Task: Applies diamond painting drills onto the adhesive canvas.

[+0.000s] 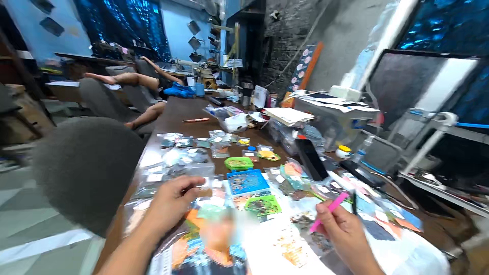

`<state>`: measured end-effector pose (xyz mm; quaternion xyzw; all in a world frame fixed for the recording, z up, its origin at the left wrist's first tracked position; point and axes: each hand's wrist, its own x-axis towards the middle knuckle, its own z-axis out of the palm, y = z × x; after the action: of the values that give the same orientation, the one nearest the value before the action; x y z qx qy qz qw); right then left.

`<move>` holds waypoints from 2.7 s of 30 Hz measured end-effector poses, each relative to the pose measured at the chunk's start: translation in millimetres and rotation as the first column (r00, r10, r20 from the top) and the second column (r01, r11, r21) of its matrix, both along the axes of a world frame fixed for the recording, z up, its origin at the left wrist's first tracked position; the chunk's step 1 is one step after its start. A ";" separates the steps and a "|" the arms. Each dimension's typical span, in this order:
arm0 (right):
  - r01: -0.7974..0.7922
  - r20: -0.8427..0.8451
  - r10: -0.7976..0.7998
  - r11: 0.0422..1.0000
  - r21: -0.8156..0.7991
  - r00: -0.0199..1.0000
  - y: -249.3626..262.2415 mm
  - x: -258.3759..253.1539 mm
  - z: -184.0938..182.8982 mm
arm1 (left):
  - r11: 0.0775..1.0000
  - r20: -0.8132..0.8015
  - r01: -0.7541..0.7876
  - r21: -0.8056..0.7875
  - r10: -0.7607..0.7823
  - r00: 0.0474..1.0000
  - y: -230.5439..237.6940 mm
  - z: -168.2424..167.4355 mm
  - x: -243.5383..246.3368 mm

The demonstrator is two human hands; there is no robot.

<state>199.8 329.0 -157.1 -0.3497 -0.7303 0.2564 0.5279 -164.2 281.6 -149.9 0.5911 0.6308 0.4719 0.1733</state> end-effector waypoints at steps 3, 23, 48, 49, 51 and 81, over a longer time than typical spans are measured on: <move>-0.129 0.014 0.130 0.991 -0.045 0.991 -17.6 -25.0 20.7 | 0.999 0.021 0.004 -0.053 -0.002 1.000 -2.0 7.6 2.3; -0.488 0.046 0.493 0.869 -0.081 0.869 -37.0 -203.6 -3.0 | 0.993 0.072 0.074 -0.093 -0.067 0.995 4.0 8.1 4.6; -0.486 0.088 0.480 0.872 0.060 0.873 -33.8 -207.2 -15.6 | 0.994 0.067 0.099 -0.042 -0.096 0.993 3.7 7.6 9.2; -0.487 0.088 0.481 0.872 0.058 0.872 -34.0 -207.2 -15.5 | 0.994 0.069 0.099 -0.048 -0.095 0.993 3.7 7.9 9.1; -0.488 0.088 0.483 0.871 0.056 0.871 -34.6 -207.1 -15.3 | 0.994 0.068 0.095 -0.059 -0.091 0.994 3.4 8.4 9.2; -0.465 0.000 0.466 0.884 -0.052 0.885 -37.2 -207.0 -16.0 | 0.993 0.103 0.070 -0.096 -0.060 0.993 1.1 12.4 7.7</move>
<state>-7.2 291.7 -173.1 -0.1792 -0.7895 0.3915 0.4373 -156.4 282.7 -137.5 0.5776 0.6245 0.4631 0.2489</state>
